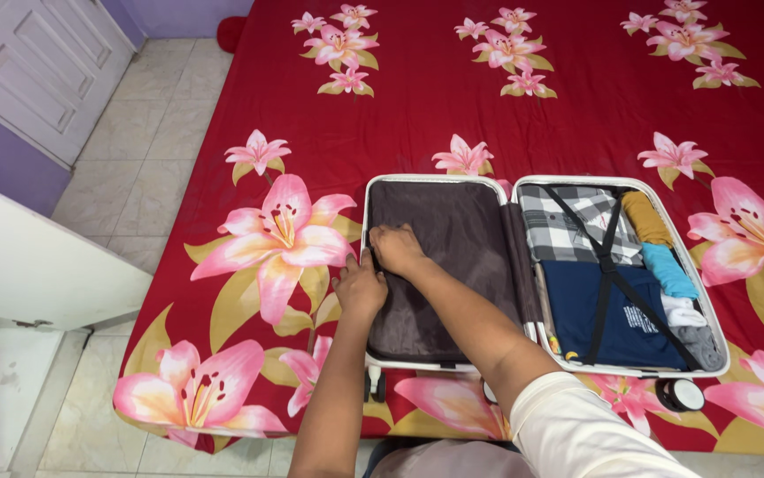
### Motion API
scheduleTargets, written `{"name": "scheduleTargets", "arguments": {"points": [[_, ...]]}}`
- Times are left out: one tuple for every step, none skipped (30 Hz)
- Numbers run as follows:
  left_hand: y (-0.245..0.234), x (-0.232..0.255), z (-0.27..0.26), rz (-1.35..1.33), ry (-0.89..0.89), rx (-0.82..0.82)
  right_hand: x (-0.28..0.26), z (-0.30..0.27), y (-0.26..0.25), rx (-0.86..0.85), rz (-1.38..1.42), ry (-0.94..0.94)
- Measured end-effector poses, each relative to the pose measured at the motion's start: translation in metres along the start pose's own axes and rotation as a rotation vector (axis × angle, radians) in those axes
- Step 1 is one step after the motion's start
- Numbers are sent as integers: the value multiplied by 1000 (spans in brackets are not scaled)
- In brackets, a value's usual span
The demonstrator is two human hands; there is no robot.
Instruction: The person opens a red suitcase on a bed and removes several folded clothing items and a wash bag, placing them on the bed. The person then folds the removed items on the bed surface.
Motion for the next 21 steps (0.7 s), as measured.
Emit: {"name": "scheduleTargets", "arguments": {"points": [[1, 1, 7, -5, -2, -20, 2, 4, 0, -6, -4, 4], [3, 1, 14, -10, -4, -41, 5, 8, 0, -13, -8, 8], [2, 2, 19, -21, 6, -13, 7, 12, 1, -21, -10, 11], [2, 3, 24, -32, 17, 14, 10, 16, 1, -31, -25, 24], [2, 3, 28, -43, 25, 41, 12, 20, 3, -43, -39, 37], [4, 2, 33, -53, 23, 29, 14, 24, 4, -56, -53, 49], [6, 1, 38, -65, 20, 17, 16, 28, 4, -52, -58, 48], [8, 0, 42, -77, 18, 5, 18, 31, 4, -48, -62, 46], [8, -1, 46, -79, 19, 0, 19, 36, 3, -43, -69, 43], [8, -1, 49, -82, 20, -4, 22, 39, 3, -57, -73, 55], [7, -2, 53, -85, 23, -6, 24, 43, 3, -68, -78, 67], [7, -2, 55, -81, 19, -23, 26, 46, 2, -79, -83, 78], [7, -1, 57, -75, 16, -38, 27, 49, 1, -83, -85, 80], [7, 0, 59, -69, 13, -53, 28, 52, 0, -87, -87, 81], [6, 1, 61, -57, 15, -55, 29, 55, 0, -92, -90, 83], [5, 2, 65, -45, 17, -57, 30, 59, -1, -88, -93, 84], [6, 3, 68, -34, 20, -63, 31, 62, -1, -86, -97, 86], [6, 4, 73, -26, 19, -65, 34, 65, -1, -85, -101, 89], [6, 6, 76, -17, 18, -72, 37, 67, -1, -86, -92, 97], [7, 8, 80, -8, 18, -78, 40, 70, -1, -87, -83, 105], [9, 8, 82, -6, 19, -74, 42, 70, 1, -93, -72, 115]]}}
Point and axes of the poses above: each hand's wrist, its own z-axis towards the middle knuckle, its own y-axis out of the palm, x = y × z, the point moved 7 cm from there along z, towards the middle knuckle, and after that the axes turned 9 degrees about z, right-handed, at the moved point
